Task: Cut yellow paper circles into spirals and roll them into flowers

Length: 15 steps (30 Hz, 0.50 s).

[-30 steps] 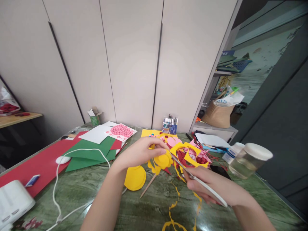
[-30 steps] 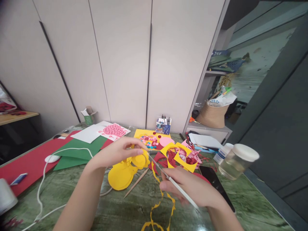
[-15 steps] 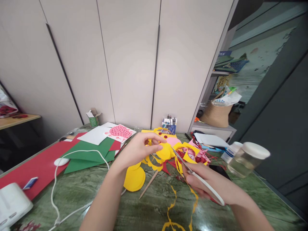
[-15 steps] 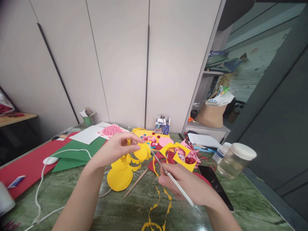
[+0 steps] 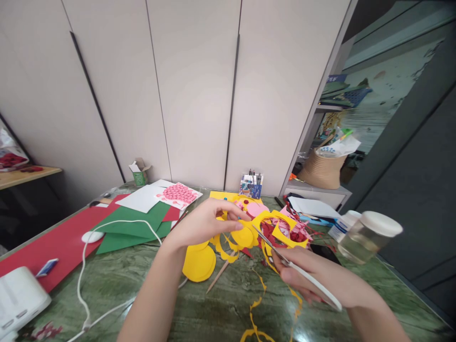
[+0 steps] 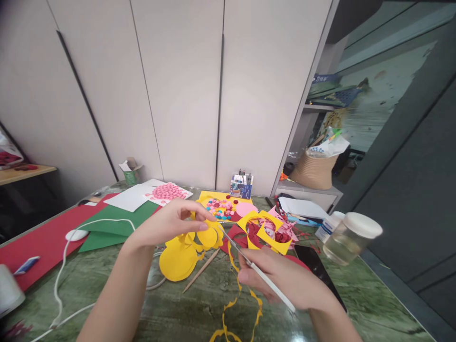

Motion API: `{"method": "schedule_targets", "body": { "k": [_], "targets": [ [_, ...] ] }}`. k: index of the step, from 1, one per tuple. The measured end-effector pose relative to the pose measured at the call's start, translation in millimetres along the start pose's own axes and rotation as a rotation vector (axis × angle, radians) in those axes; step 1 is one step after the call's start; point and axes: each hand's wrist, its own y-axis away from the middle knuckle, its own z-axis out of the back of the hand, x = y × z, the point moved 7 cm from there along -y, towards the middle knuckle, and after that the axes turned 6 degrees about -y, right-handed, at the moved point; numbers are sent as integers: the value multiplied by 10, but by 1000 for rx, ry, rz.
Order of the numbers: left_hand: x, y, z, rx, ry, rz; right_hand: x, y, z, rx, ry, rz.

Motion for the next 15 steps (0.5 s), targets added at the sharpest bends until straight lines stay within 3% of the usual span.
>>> {"method": "schedule_targets", "body": {
  "k": [15],
  "targets": [
    [-8,49,-87,211,-160,-22,56,47,-22,151,221,-13]
  ]
}}
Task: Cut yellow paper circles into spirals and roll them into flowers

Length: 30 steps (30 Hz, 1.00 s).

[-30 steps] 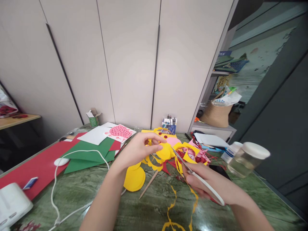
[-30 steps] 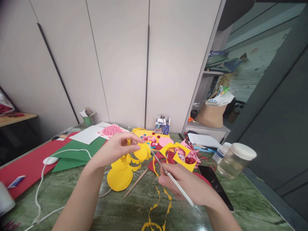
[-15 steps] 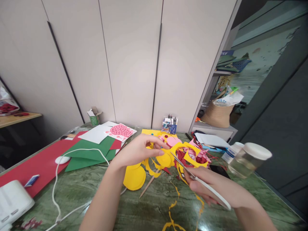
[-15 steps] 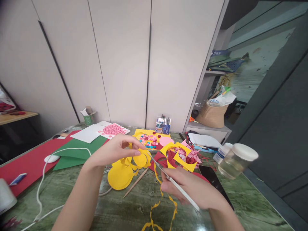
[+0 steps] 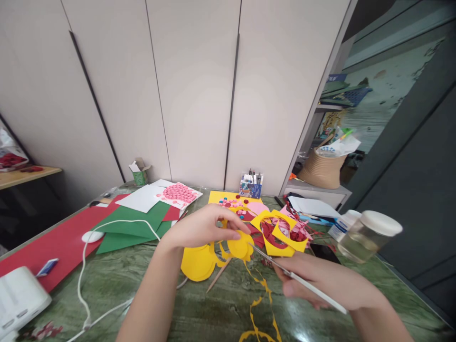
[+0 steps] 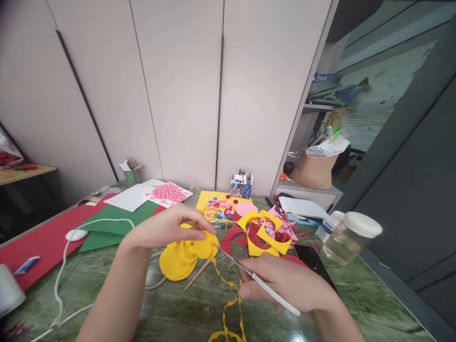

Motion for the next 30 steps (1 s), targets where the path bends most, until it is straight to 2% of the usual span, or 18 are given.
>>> {"method": "schedule_targets", "body": {
  "k": [10,14,17,20,24,27,30],
  "targets": [
    [-18,6,-52,61,-31,-46,27,-28,13,8,-2,25],
    [18,-7,38,-79,42,13,-49,-41,26,-50,-175,17],
    [33,-23,96,-203,131,40,-30,-65,21,-68,-356,72],
    [20,-59,78,-263,188,43,51,-105,31,-101,-479,156],
    [-11,-110,33,-348,260,33,131,-160,30,-131,-560,255],
    [-51,-147,12,-413,314,-19,125,-186,29,-154,-600,286],
    [-49,-170,8,-472,301,-13,124,-189,41,-181,-620,316]
  ]
}}
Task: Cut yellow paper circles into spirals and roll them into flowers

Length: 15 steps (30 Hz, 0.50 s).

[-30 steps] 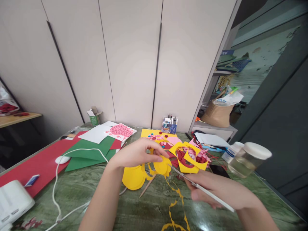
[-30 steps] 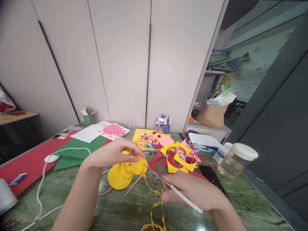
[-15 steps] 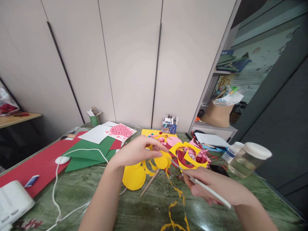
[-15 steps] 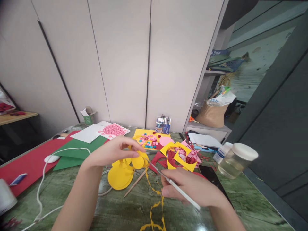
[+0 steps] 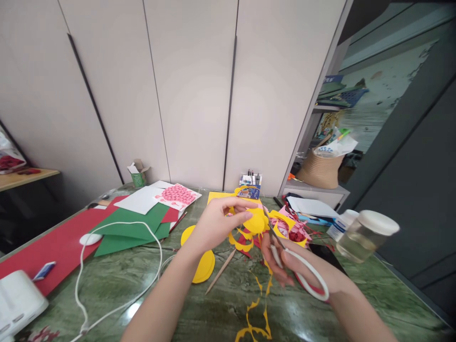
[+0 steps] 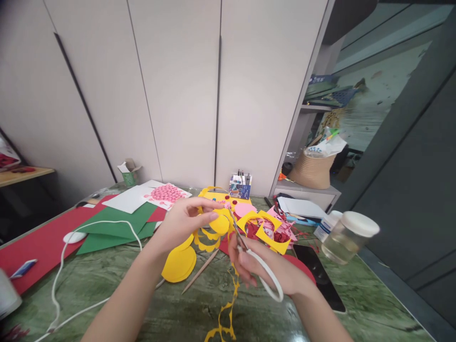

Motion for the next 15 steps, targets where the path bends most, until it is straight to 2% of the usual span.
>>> {"method": "schedule_targets", "body": {
  "k": [8,15],
  "targets": [
    [20,0,-41,1,55,34,46,1,9,-23,-10,14],
    [25,6,-64,-88,-14,16,-18,-10,38,-40,-3,55]
  ]
}}
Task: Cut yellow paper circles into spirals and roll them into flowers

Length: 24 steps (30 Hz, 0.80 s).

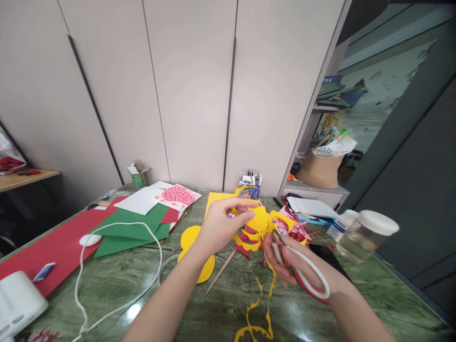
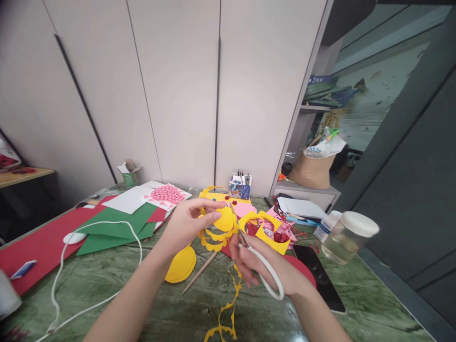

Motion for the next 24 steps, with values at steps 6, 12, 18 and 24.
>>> {"method": "schedule_targets", "body": {
  "k": [6,12,18,24],
  "targets": [
    [-12,11,1,-29,19,-29,35,-28,-7,-14,-46,-10],
    [-32,14,6,-20,24,-33,42,-14,1,-40,-40,-16],
    [-37,21,28,6,-37,-18,8,7,-21,-48,-115,-1],
    [-46,29,49,49,-63,-17,29,4,-42,-11,-130,-18]
  ]
}}
